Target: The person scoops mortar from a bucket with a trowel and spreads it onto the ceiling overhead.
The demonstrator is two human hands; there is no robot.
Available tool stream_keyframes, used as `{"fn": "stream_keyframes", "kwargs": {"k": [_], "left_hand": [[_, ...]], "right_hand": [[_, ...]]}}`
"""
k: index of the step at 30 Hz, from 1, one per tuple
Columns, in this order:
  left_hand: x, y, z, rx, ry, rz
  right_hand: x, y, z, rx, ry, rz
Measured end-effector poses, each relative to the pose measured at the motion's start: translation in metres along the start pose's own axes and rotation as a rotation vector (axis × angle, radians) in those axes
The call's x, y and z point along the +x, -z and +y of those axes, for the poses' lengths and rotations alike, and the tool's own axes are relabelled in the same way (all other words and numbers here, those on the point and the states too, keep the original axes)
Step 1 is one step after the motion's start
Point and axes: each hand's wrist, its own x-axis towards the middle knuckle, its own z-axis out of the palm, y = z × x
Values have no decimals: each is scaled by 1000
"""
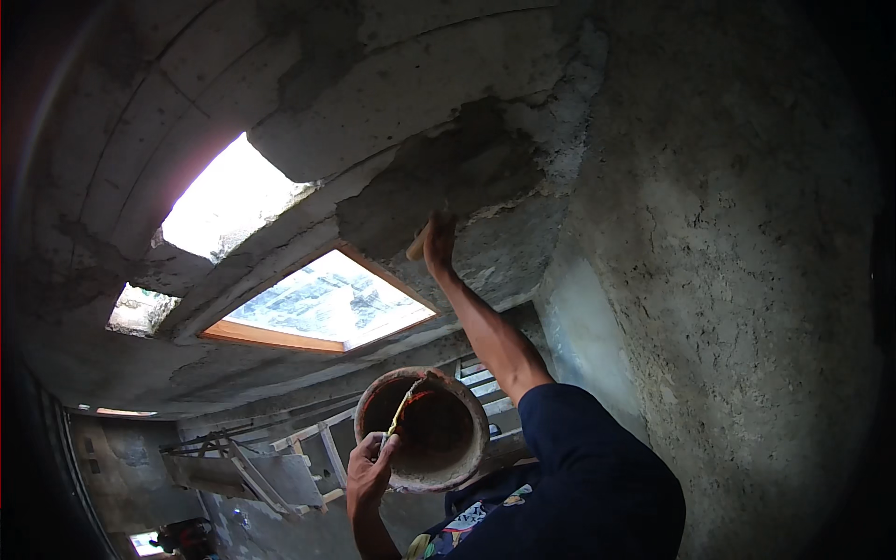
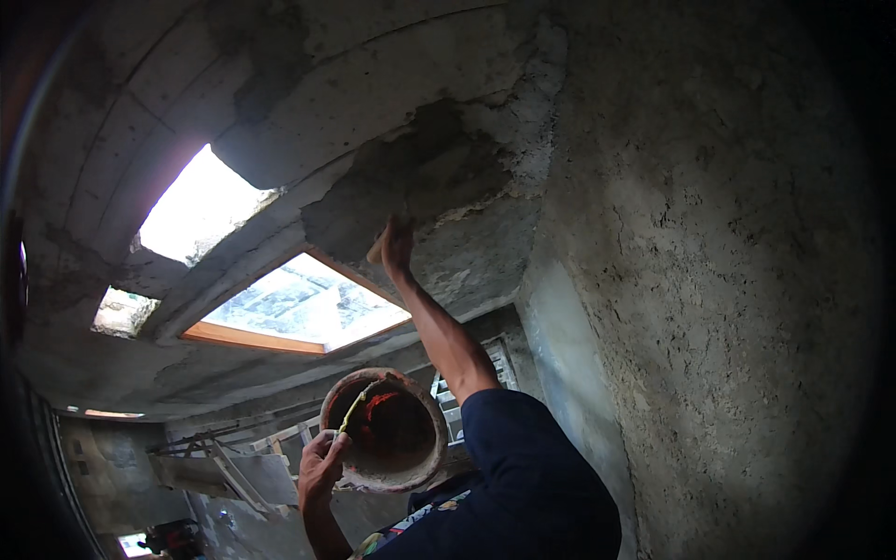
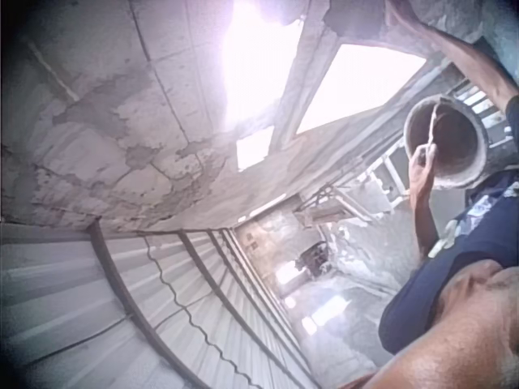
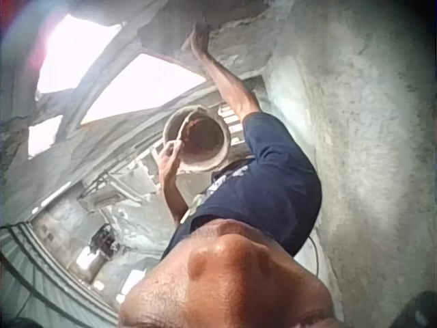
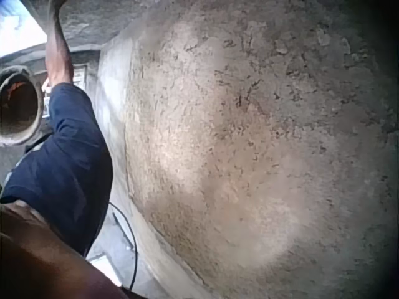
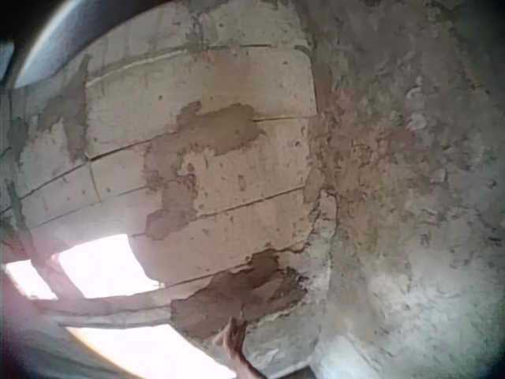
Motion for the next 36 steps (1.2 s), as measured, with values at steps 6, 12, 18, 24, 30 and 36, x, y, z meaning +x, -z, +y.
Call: {"fn": "stream_keyframes", "kwargs": {"k": [6,12,18,24,30,36], "left_hand": [[0,-2,-2,-23,42,-13],[0,-5,-4,-19,45,-18],[0,-1,-10,-9,33,-22],[-3,-2,-12,-34,-13,-5],[-5,-1,-4,-54,86,-20],[-3,-2,-8,-10,76,-21]], "right_hand": [[18,-36,10,-65,80,-58],[-28,-31,52,-190,20,-297],[-56,1,21,-124,-71,-264],[20,7,-41,69,-179,-58],[29,-19,-38,-174,57,-71],[0,-34,-30,7,14,-231]]}}
